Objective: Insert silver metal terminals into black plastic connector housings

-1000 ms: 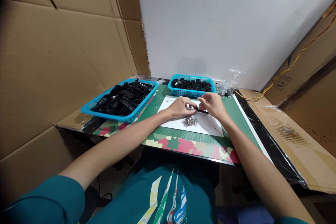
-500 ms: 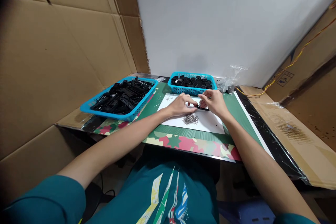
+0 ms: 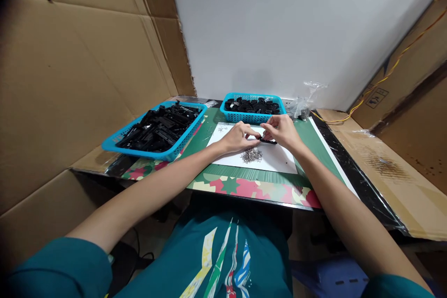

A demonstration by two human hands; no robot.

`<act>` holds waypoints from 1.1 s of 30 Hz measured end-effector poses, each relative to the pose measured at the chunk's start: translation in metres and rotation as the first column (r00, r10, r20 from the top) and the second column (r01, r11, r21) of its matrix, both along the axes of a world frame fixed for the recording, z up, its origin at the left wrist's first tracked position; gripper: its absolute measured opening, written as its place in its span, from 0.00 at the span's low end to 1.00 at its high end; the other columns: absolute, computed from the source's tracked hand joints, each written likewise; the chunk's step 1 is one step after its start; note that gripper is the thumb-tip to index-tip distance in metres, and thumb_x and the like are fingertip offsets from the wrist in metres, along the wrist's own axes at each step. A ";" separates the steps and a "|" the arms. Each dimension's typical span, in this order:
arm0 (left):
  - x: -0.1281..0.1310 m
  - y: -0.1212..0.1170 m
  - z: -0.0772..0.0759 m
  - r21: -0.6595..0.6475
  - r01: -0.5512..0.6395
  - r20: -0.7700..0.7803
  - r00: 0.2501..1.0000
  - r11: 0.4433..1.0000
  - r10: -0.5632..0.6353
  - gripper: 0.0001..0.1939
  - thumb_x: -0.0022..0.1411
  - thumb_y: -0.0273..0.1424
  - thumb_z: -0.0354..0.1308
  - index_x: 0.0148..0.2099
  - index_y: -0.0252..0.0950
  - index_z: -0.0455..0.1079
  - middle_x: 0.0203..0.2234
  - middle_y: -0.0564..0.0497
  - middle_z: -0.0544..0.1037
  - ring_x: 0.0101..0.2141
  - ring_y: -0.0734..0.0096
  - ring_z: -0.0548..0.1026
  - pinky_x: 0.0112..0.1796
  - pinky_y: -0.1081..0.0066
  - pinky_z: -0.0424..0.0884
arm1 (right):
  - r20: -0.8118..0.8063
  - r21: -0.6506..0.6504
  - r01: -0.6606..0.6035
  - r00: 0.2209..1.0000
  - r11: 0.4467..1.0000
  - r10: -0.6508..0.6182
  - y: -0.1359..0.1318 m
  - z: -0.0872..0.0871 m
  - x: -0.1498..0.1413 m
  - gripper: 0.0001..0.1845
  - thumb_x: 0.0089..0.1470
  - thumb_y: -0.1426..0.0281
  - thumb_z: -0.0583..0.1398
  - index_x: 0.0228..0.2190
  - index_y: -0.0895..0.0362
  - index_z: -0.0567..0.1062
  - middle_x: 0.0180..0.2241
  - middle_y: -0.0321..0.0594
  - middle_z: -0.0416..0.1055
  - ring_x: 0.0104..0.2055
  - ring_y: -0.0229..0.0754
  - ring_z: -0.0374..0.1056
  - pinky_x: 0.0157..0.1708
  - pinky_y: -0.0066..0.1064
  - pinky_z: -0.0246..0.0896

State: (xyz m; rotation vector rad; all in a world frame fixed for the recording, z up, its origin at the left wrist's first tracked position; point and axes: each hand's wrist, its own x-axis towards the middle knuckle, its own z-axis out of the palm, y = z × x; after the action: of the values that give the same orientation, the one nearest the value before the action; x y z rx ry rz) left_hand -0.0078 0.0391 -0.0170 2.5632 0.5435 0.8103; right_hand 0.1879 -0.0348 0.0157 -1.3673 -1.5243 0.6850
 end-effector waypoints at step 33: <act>0.003 0.002 -0.002 -0.073 0.037 0.118 0.993 0.997 -0.028 0.07 0.56 0.30 0.71 0.39 0.43 0.86 0.32 0.50 0.85 0.33 0.66 0.77 0.40 0.63 0.71 | -0.039 -0.058 -0.032 0.999 0.998 0.030 0.005 -0.001 0.003 0.18 0.52 0.55 0.67 0.24 0.56 0.74 0.25 0.48 0.80 0.25 0.47 0.79 0.28 0.37 0.79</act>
State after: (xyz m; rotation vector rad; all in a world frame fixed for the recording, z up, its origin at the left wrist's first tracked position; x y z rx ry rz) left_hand -0.0049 0.0413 -0.0190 2.4322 0.4851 0.9052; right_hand 0.1911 -0.0300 0.0144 -1.3685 -1.5084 0.7764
